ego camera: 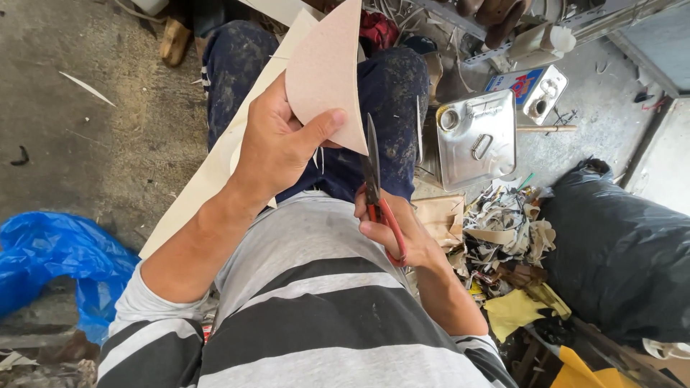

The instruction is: The person uses red-handled scissors to cut a piece of light-colored material with a green pattern into a curved shape. They trim the edges carefully and then place the finished piece into a stack of similar cutouts.

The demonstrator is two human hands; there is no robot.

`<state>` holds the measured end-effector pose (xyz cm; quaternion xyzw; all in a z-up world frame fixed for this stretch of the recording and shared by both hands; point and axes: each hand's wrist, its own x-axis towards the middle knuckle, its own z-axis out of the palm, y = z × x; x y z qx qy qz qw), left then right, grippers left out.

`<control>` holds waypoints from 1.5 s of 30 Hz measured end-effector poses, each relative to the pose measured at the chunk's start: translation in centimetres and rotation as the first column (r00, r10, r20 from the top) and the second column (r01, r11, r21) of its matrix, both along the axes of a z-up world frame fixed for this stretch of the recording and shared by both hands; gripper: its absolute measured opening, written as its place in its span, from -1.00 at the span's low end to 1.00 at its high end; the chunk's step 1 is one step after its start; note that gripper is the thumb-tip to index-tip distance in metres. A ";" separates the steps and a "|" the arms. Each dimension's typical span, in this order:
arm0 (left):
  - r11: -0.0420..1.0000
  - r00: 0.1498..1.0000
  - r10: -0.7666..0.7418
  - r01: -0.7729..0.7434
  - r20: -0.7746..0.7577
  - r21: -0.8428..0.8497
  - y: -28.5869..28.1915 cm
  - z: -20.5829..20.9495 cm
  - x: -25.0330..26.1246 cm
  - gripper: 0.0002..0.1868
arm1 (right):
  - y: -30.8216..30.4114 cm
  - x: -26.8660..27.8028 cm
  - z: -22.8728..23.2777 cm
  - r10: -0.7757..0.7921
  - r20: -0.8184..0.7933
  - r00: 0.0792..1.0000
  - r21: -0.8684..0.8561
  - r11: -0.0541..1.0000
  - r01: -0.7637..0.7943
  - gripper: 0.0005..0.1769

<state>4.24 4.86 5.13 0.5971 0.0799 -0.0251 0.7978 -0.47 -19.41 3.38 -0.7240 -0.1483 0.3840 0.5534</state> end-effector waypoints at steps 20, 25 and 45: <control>0.999 0.999 -0.034 0.034 -0.021 -0.021 -0.6 -0.2 -0.6 -0.48 | 1.0 -0.2 1.4 -0.119 0.135 0.984 -0.140 0.981 0.138 -0.83; 0.995 0.998 -0.051 0.047 -0.047 -0.085 -1.1 -0.8 -0.8 -0.46 | 1.2 -0.4 0.8 -0.146 0.169 0.975 -0.017 0.988 0.151 -0.65; 0.935 0.993 0.040 -0.076 -0.112 -0.345 -3.3 -0.5 -1.8 -0.75 | 0.1 -0.7 -4.4 -0.333 0.123 0.935 0.049 0.943 0.329 -0.80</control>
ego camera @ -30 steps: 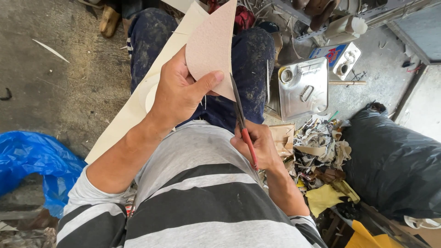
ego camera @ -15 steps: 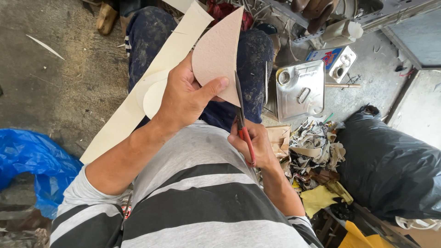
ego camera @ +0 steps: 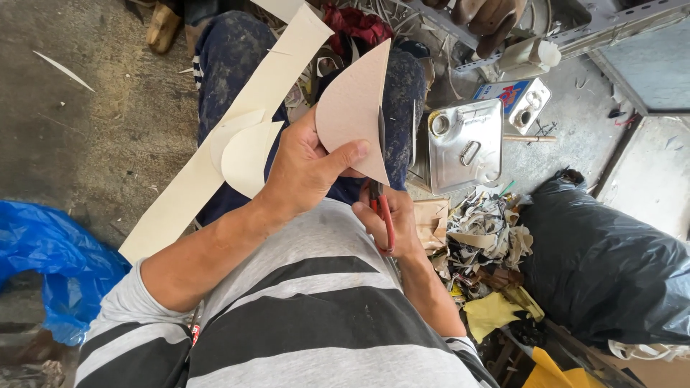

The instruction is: The person uses red-handled scissors to cut a piece of light-colored material with a green pattern into a curved shape. They trim the edges carefully and then place the finished piece into a stack of similar cutouts.

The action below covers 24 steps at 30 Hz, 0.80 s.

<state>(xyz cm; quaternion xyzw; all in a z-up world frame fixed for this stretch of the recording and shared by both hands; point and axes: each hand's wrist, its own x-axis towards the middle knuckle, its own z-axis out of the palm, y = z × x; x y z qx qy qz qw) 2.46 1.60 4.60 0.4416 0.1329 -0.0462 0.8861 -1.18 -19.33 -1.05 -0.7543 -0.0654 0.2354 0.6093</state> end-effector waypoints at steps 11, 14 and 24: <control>0.994 0.997 -0.030 0.022 -0.070 -0.107 -1.3 -0.3 -0.7 -0.75 | 0.3 -0.2 -0.5 -0.096 -0.035 0.995 -0.097 0.991 0.093 -0.79; 0.988 0.994 -0.038 0.022 -0.102 -0.154 -2.4 -2.1 -1.4 -0.74 | 0.6 -0.3 -1.1 -0.201 -0.122 0.972 -0.272 0.949 0.162 -0.77; 0.976 0.972 -0.093 0.046 -0.218 -0.212 -3.5 -2.3 -1.9 -0.71 | -1.4 0.4 -3.8 -0.140 0.072 0.988 -0.237 0.959 0.153 -0.69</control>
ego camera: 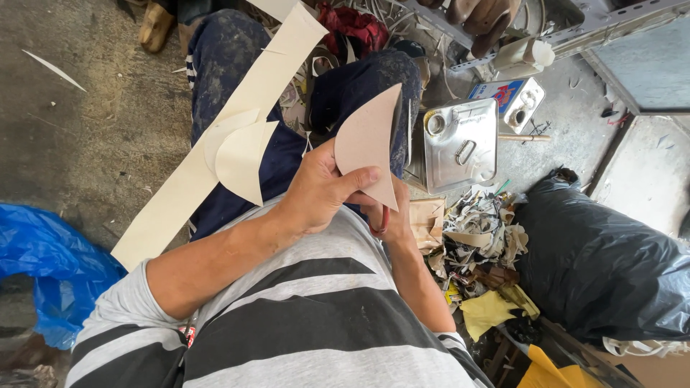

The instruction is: The person uses red-handled scissors to cut a piece of light-colored material with a green pattern into a curved shape. They trim the edges carefully and then place the finished piece into a stack of similar cutouts.

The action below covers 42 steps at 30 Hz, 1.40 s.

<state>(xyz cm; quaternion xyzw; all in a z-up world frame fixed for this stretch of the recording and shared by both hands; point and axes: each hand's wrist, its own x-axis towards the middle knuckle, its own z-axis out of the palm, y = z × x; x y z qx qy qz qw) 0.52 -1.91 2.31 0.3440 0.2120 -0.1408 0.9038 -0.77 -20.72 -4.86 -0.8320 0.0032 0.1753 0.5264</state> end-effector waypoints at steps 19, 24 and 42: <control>0.946 0.999 0.049 -0.051 0.015 0.320 1.4 -4.0 1.2 -0.64 | 2.2 4.1 -0.8 0.002 -0.020 1.000 0.526 0.850 0.009 -0.65; 0.918 0.991 0.100 -0.128 0.093 0.376 1.8 -7.0 1.4 -0.73 | 4.7 5.4 1.3 -0.193 -0.169 0.967 0.360 0.901 0.243 -0.55; 0.916 0.929 0.370 -0.369 0.025 0.159 10.6 -5.4 6.9 -0.33 | 9.3 20.0 10.1 0.010 -0.297 0.955 0.070 0.997 0.011 -0.82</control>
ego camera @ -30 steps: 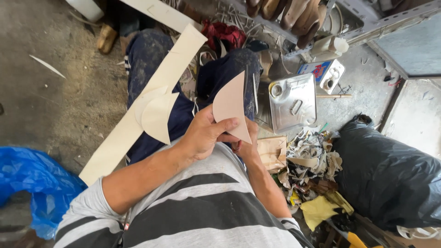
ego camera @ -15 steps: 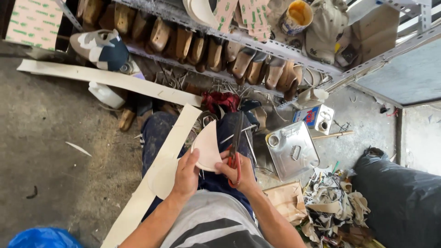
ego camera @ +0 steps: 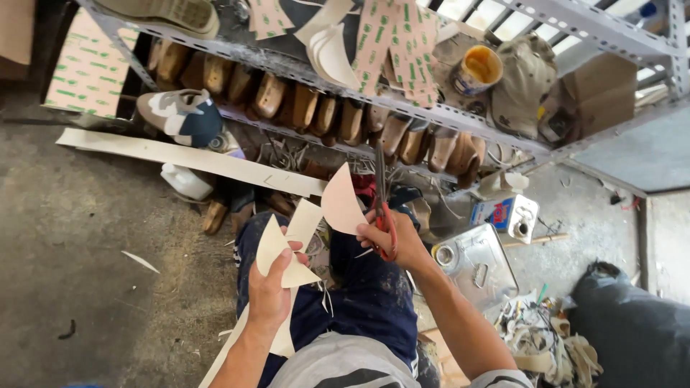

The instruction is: The person uses red-handled scissors to cut a piece of light-colored material with a green pattern into a curved shape. They trim the edges carefully and then place the finished piece into a stack of similar cutouts.

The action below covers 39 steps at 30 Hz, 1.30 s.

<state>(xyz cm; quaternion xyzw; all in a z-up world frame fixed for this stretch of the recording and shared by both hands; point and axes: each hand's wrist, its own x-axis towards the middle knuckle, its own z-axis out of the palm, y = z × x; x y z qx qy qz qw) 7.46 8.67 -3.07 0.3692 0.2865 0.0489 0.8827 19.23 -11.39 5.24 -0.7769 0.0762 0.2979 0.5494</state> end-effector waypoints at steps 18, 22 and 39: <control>0.997 0.967 -0.074 0.063 -0.242 -0.052 5.9 0.1 -1.8 -0.30 | 33.8 35.3 -3.5 -0.090 0.050 0.995 0.291 0.954 0.071 -0.30; 0.991 0.990 0.065 -0.080 -0.127 -0.112 7.7 -1.2 -2.4 -0.60 | 28.9 35.6 -4.4 0.293 0.347 0.891 -0.370 0.916 -0.157 -0.52; 0.778 0.848 0.018 0.321 -0.530 0.540 11.7 0.2 -11.3 -0.70 | -6.6 31.6 -7.2 0.007 0.250 0.968 -0.347 0.934 0.083 -0.80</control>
